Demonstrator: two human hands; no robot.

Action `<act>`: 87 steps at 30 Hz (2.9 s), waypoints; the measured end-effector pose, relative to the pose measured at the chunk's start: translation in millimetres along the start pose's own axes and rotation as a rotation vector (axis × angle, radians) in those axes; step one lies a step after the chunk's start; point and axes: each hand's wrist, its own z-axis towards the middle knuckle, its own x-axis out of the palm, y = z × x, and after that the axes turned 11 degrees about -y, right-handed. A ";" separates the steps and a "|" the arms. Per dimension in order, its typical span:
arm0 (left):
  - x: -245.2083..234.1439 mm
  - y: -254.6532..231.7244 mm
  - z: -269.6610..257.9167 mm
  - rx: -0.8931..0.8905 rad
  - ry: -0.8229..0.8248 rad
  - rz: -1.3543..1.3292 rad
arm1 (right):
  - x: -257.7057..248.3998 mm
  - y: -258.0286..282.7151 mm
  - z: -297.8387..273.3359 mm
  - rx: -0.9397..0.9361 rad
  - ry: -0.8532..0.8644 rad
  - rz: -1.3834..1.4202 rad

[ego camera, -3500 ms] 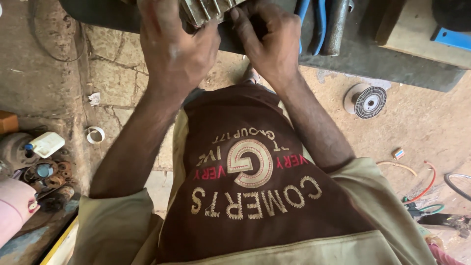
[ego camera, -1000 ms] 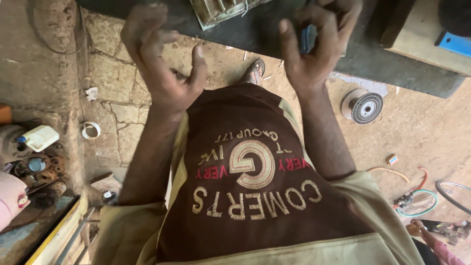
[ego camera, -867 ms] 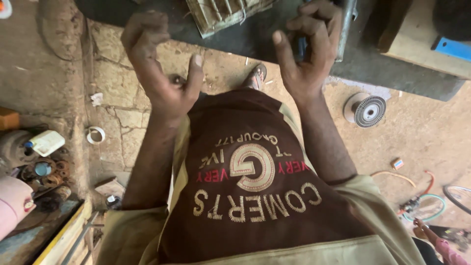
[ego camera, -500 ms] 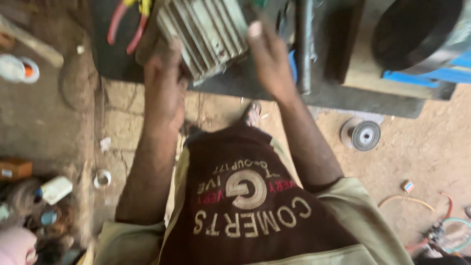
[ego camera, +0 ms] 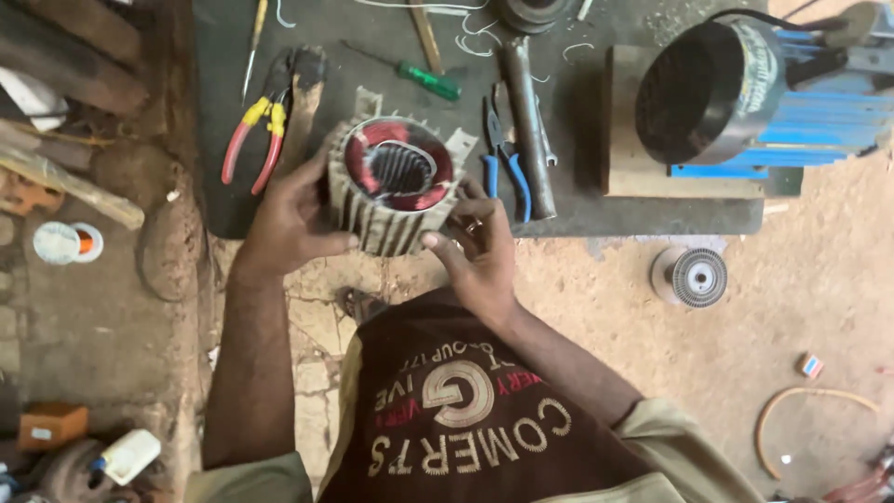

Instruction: The person handles a white wire and a metal motor housing on a workbench. They use pliers to strip the wire ends and insert the wire into the motor housing, then use a hammer to tap the housing. The person continues to adjust the wire and housing throughout the clip.

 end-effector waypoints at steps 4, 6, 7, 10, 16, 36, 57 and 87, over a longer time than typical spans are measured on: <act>-2.8 1.0 -4.2 0.002 -0.010 -0.118 | 5.6 -2.6 4.2 -0.070 0.026 -0.028; 0.6 4.2 -4.3 0.020 -0.016 -0.172 | 4.7 0.7 5.3 -0.069 0.036 -0.067; 1.7 6.1 -4.1 0.052 -0.012 -0.170 | 4.8 1.3 5.6 -0.065 0.034 -0.043; -0.9 12.6 4.8 0.226 0.004 -0.040 | 3.0 1.9 12.9 0.001 -0.001 0.005; 9.6 10.4 25.5 0.130 0.010 -0.139 | -2.3 14.9 35.9 -0.037 -0.154 -0.345; 15.4 18.2 30.0 0.071 -0.086 -0.182 | -11.8 15.0 39.1 -0.048 -0.048 -0.196; 75.4 -10.9 -10.4 -0.209 -0.552 0.074 | -20.1 11.3 76.3 -0.114 -0.062 -0.479; 62.1 93.4 -53.8 0.500 -0.610 0.612 | -31.2 -43.8 68.8 -0.148 0.225 -0.159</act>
